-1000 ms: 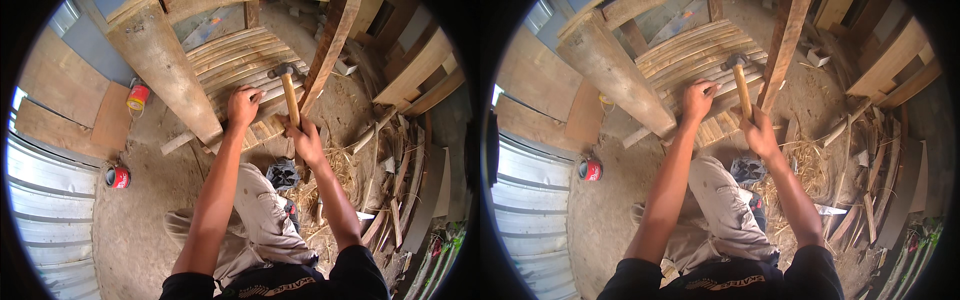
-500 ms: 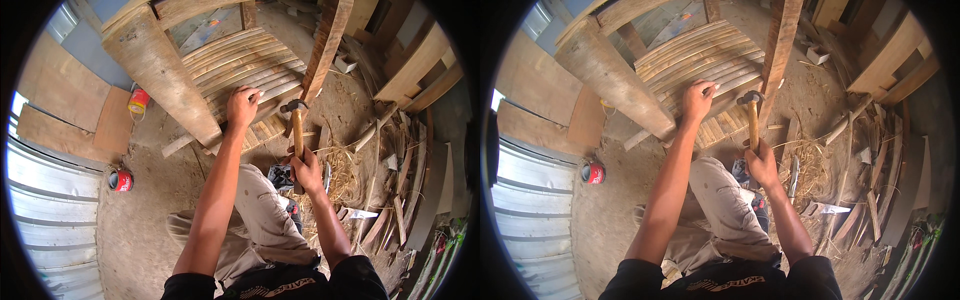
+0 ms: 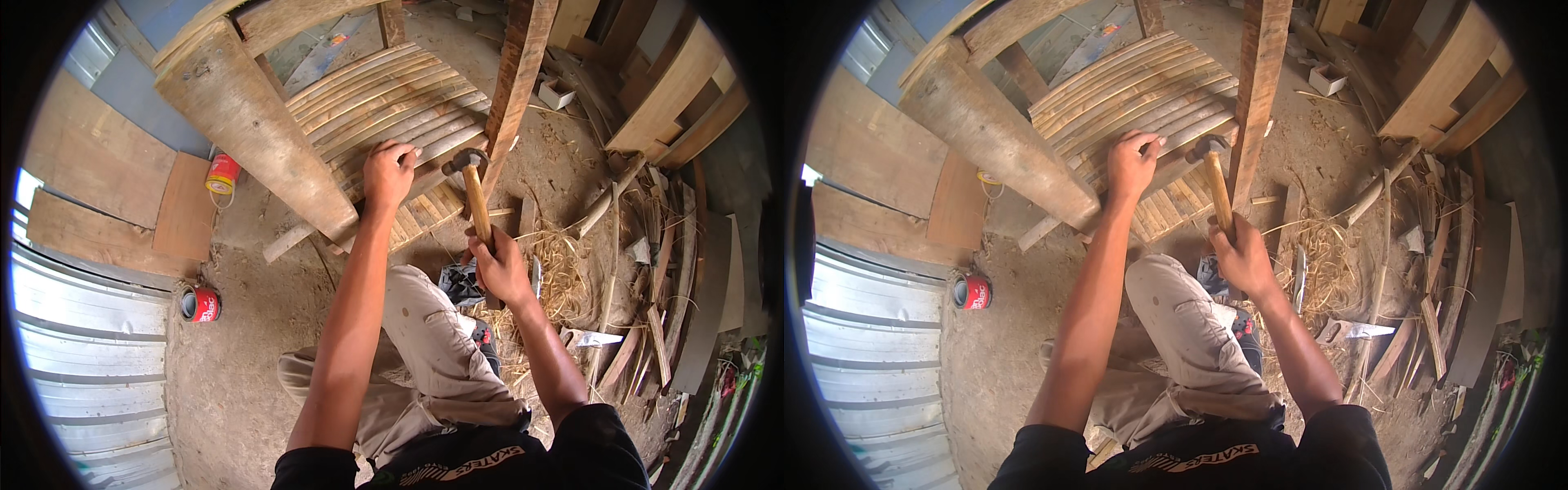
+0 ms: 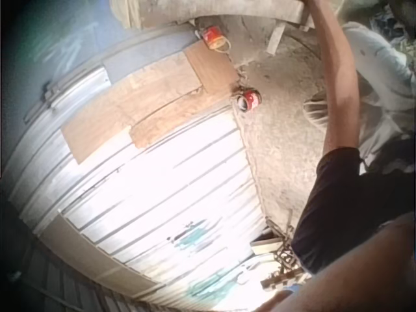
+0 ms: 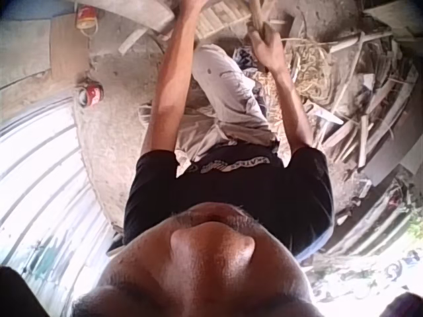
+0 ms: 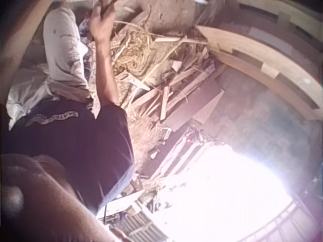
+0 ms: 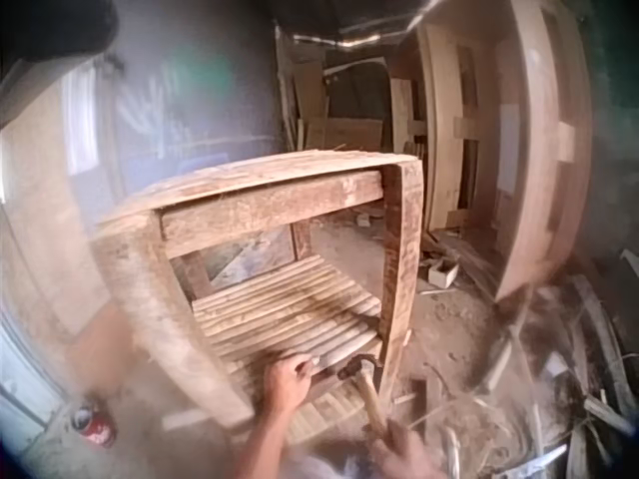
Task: The person uses a knife to shave and shape a wooden dowel, then inserts it into a hole in the chair frame. They use a hammer to drive the dowel into place and secure it.
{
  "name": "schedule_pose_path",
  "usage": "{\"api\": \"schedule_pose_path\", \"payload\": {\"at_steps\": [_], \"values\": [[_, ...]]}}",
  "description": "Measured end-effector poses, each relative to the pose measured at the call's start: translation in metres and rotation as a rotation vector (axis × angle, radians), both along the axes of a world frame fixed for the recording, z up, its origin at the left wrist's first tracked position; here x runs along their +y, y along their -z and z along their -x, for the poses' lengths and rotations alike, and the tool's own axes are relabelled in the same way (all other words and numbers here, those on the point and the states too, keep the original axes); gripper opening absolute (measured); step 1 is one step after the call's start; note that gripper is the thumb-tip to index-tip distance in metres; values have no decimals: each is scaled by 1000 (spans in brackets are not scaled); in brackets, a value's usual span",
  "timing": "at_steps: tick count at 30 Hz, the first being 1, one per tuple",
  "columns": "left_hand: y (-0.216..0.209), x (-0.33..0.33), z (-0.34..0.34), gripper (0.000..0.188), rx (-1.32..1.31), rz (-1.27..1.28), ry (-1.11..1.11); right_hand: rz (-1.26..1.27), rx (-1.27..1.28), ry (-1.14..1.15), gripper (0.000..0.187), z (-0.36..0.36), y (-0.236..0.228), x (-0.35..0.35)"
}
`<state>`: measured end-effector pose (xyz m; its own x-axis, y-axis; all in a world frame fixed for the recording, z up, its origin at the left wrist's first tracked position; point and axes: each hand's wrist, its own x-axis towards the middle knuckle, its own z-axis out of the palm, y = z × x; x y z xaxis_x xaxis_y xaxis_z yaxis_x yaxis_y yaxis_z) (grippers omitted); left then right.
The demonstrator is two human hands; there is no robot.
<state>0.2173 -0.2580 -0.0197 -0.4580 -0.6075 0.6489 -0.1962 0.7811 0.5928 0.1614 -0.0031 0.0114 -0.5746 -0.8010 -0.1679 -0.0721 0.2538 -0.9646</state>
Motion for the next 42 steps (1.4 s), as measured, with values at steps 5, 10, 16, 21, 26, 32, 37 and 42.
{"api": "schedule_pose_path", "payload": {"at_steps": [5, 10, 16, 21, 26, 32, 37, 42], "values": [[-2, 3, -1, 14, -20, -64, 11, 66, 364, -59, 27, 9, -21, -23], [-2, 3, -1, 12, -23, -27, -4, 45, 541, -142, 24, 27, -28, -51], [1, 2, 0, 9, -46, -77, -7, 11, 641, -174, 23, 30, -31, -55], [2, 1, 0, 12, -25, -71, -21, 8, 631, -197, 23, 31, -36, -53], [2, 1, -1, 13, 15, 35, -21, 68, 654, -118, 24, 27, -36, -54], [2, 0, -1, 11, -6, 12, -12, 63, 661, -140, 22, 29, -39, -56], [0, 1, -3, 11, -52, -13, -28, 30, 698, -156, 22, 30, -41, -58], [1, 2, -2, 10, -2, -19, -26, 90, 651, -127, 21, 30, -39, -58]]}}
